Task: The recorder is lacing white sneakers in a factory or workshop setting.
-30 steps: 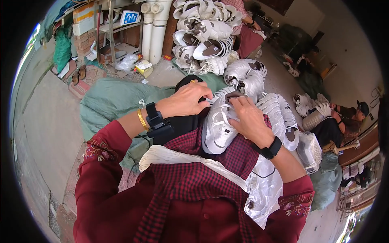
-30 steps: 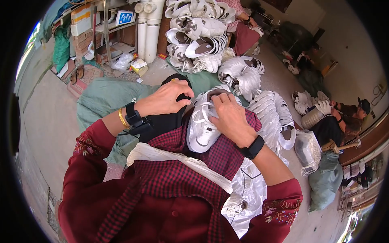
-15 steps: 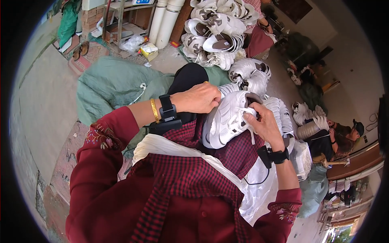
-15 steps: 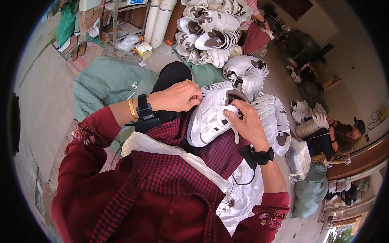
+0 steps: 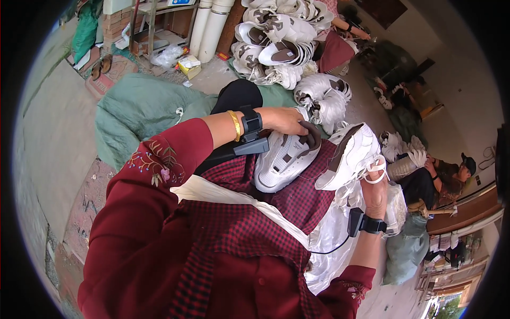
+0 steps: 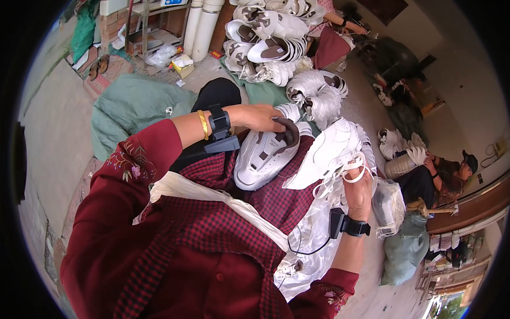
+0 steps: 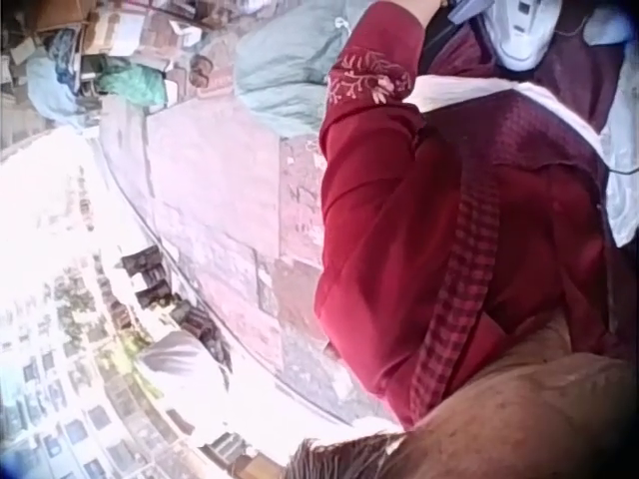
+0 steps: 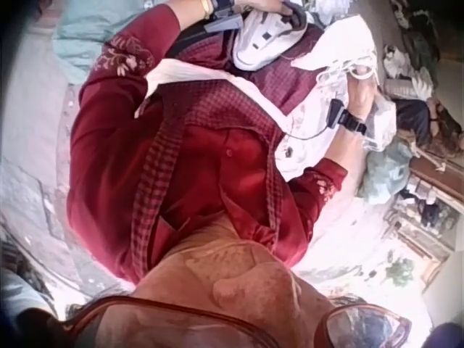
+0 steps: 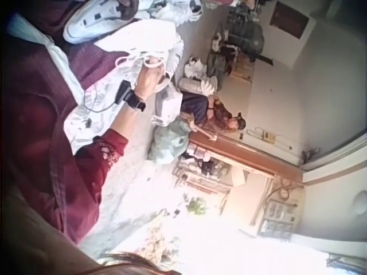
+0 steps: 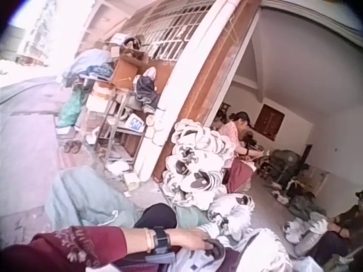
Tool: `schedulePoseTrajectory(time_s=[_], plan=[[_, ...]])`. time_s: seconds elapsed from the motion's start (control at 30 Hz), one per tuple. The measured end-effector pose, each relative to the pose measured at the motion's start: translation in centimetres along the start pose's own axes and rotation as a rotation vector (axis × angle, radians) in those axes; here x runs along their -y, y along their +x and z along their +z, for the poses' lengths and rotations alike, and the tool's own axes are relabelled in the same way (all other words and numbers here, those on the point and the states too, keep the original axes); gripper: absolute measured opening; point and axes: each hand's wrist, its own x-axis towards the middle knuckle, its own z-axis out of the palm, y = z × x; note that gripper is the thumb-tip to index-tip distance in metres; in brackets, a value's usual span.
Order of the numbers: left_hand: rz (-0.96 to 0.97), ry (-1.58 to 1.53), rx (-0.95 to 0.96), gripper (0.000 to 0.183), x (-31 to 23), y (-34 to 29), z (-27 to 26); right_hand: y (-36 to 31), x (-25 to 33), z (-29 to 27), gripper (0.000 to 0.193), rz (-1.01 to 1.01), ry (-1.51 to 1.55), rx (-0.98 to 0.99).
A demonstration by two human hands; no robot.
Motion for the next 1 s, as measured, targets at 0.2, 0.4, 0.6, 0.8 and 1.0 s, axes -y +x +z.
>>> schedulePoseTrajectory(time_s=[0.2, 0.4, 0.6, 0.8, 1.0], plan=[[0.209, 0.084, -0.351, 0.037, -1.5, -1.2, -0.1, -0.3, 0.2, -0.4, 0.052, -0.06, 0.013, 0.151], [0.022, -0.786, -0.572, 0.048, 0.5, -4.8, -7.6, -0.1, 2.3, 0.7, 0.047, -0.086, -0.051, 0.044], [0.076, -1.116, -0.403, 0.046, 3.8, -8.8, -8.0, 3.9, 4.5, 8.7, 0.037, -0.149, -0.646, 0.215], [0.103, -0.889, -0.329, 0.04, 4.2, -8.7, -6.0, 4.7, 1.2, 16.5, 0.026, -0.458, -1.104, 0.383], [-0.038, -0.784, -0.429, 0.041, 3.5, -8.4, -5.5, 3.8, -2.1, 16.6, 0.033, -0.514, -1.193, 0.224]])
